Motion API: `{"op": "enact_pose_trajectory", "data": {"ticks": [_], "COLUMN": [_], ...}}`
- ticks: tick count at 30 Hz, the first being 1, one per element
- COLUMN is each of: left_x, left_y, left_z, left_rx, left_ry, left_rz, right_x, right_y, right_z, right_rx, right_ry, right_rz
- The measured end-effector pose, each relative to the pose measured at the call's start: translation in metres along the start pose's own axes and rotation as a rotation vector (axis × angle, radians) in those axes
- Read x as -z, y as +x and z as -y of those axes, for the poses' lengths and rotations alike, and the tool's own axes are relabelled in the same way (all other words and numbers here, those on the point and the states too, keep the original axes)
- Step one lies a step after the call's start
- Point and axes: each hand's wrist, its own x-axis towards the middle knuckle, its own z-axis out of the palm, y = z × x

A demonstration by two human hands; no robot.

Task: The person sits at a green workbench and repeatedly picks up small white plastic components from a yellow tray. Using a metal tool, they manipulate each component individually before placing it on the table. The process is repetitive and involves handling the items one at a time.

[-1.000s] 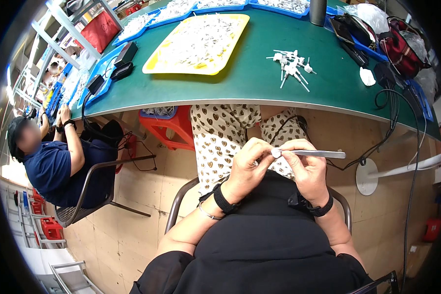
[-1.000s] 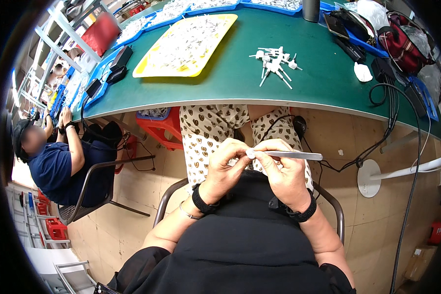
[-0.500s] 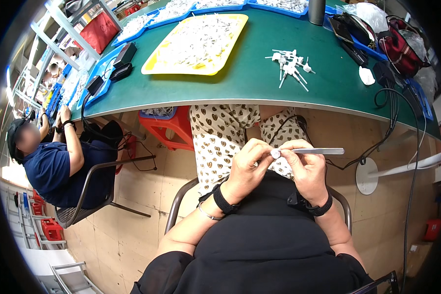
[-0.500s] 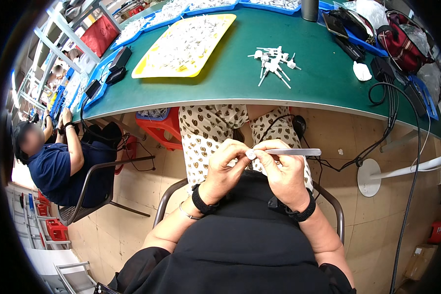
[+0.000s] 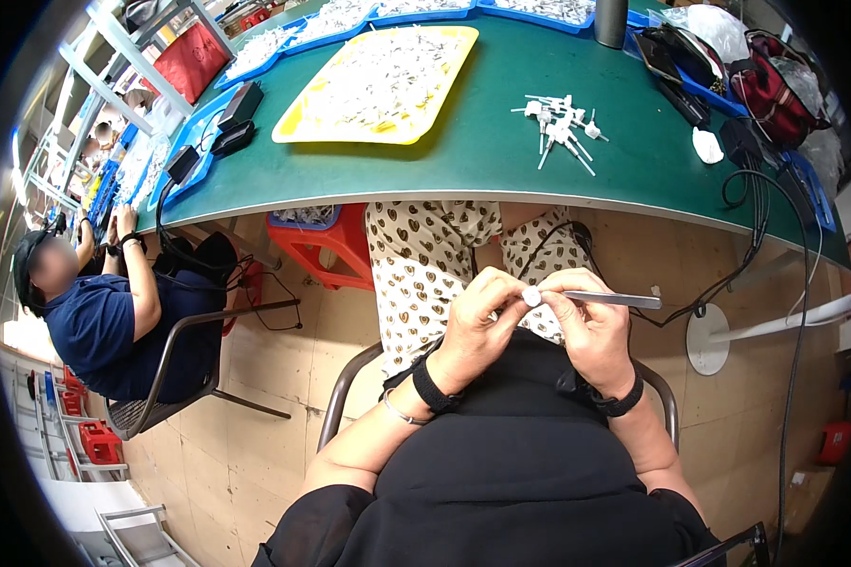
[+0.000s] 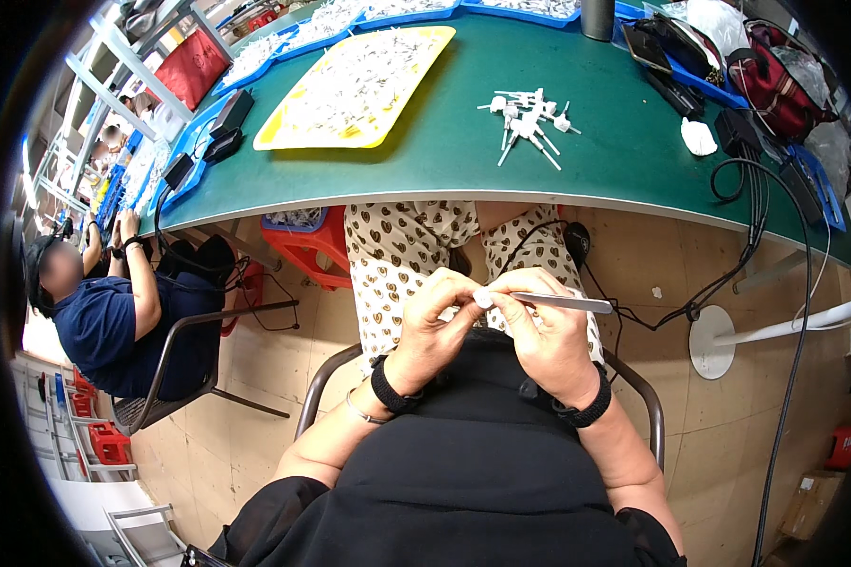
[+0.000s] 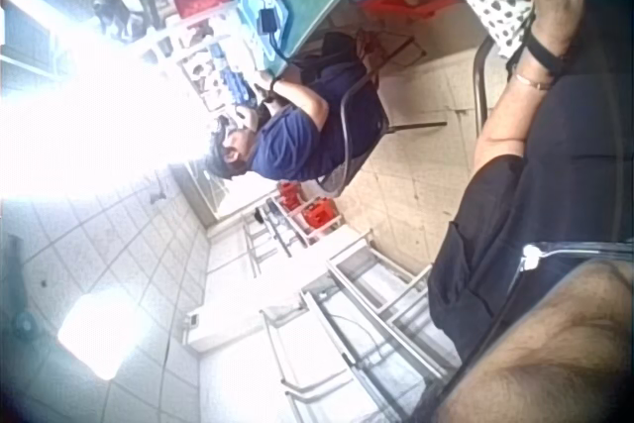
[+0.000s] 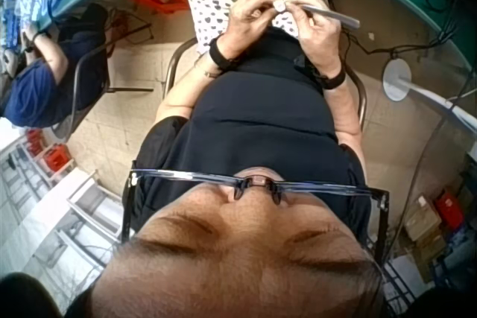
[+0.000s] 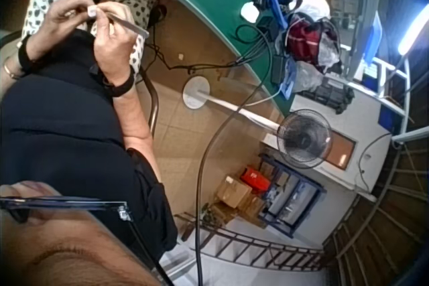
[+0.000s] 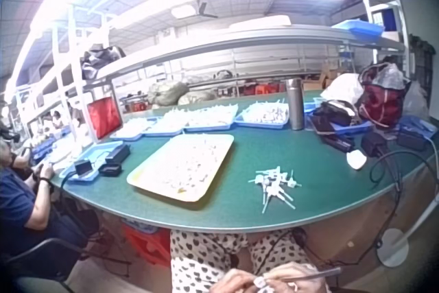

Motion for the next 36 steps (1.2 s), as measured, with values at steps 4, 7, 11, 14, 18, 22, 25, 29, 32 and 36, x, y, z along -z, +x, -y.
{"op": "enact_pose_trajectory", "data": {"ticks": [4,7,11,14,18,22,25,29,32,36], "left_x": [-0.001,-0.002,-0.002,0.000,-0.002,-0.003,-0.002,-0.002,-0.001,-0.001], "left_y": [-0.001,-0.002,-0.001,-0.001,-0.002,-0.003,-0.003,-0.003,-0.002,-0.002], "left_z": [0.004,0.005,0.006,0.009,0.010,0.011,0.013,0.011,0.009,0.011], "left_rx": [-0.037,-0.035,0.009,0.012,0.071,0.067,0.062,0.087,0.069,0.015], "left_ry": [-0.023,-0.043,-0.107,-0.131,-0.233,-0.257,-0.247,-0.253,-0.207,-0.144], "left_rz": [0.021,0.033,0.028,0.004,-0.014,-0.016,-0.017,-0.038,-0.025,-0.024], "right_x": [0.008,0.016,0.013,0.009,0.001,-0.003,0.000,-0.001,-0.002,-0.003], "right_y": [0.006,0.007,0.002,-0.002,-0.004,-0.004,-0.004,-0.002,-0.002,-0.002], "right_z": [0.005,0.007,0.000,0.002,-0.003,-0.001,0.000,0.004,0.008,0.008], "right_rx": [0.044,-0.020,-0.335,-0.330,-0.186,-0.118,-0.065,0.015,0.022,0.026], "right_ry": [-0.063,-0.038,0.330,0.282,0.283,0.222,0.084,0.064,0.025,0.017], "right_rz": [0.103,0.151,0.065,0.026,-0.103,-0.095,-0.046,-0.027,-0.010,-0.009]}}
